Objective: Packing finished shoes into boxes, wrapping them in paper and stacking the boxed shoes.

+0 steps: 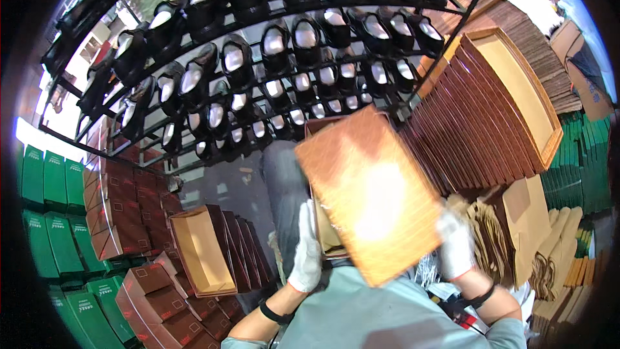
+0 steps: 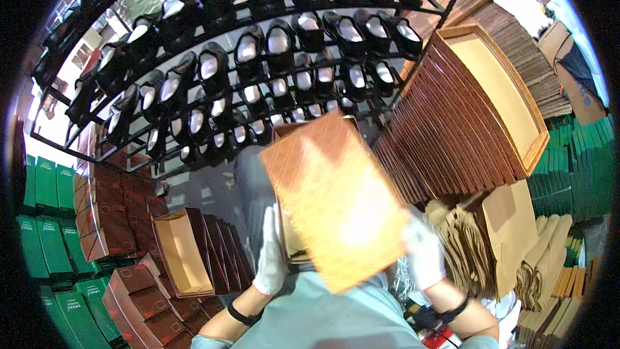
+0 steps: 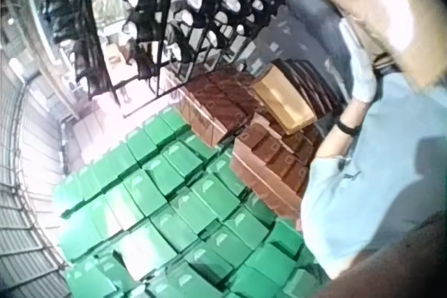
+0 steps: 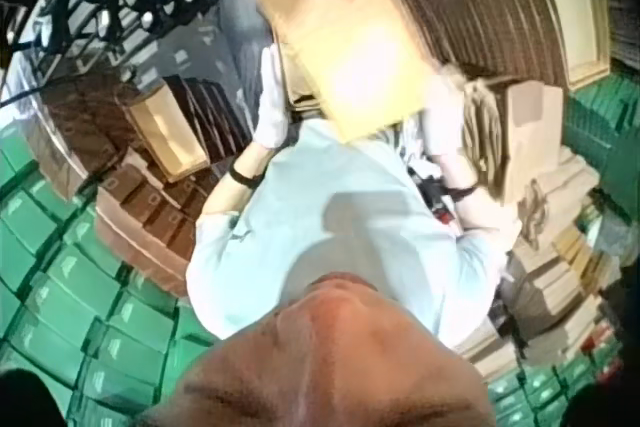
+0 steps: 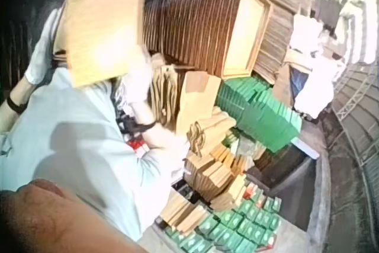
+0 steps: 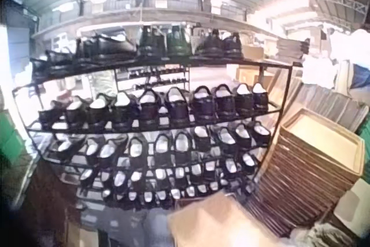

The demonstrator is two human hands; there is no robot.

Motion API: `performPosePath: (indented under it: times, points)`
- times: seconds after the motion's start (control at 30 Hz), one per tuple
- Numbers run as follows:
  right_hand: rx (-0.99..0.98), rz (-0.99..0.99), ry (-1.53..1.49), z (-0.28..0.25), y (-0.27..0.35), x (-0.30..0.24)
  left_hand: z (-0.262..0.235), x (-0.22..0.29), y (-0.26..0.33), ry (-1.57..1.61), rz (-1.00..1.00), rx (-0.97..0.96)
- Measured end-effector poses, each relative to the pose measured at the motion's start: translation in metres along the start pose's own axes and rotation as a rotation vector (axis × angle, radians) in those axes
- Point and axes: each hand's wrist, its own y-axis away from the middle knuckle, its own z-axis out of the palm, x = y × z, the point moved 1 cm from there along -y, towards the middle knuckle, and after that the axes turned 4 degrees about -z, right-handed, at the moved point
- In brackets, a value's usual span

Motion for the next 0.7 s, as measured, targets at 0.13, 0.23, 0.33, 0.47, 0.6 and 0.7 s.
performPosePath:
  times: [0.13,0.23,0.33,0.47,0.6,0.7]
  points:
    - [-0.044,0.02,-0.481,0.082,0.02,-0.041,0.011,0.02,0.01,-0.161,-0.04,-0.057]
    - [-0.118,0.071,-0.584,0.073,0.016,-0.043,0.015,0.02,0.007,-0.099,-0.067,-0.053]
    - [-0.264,0.043,-0.448,0.064,0.004,-0.042,0.008,0.0,0.0,0.02,-0.086,0.037]
    - [-0.034,-0.049,-0.601,0.067,-0.083,-0.004,-0.014,-0.01,-0.026,-0.242,-0.235,-0.012]
    - [-0.192,-0.255,-1.072,0.043,-0.182,-0.075,-0.007,0.024,-0.146,0.039,-0.144,0.009]
    - [-0.13,-0.343,-0.994,0.042,-0.193,-0.091,-0.016,0.054,-0.2,0.442,-0.286,-0.164]
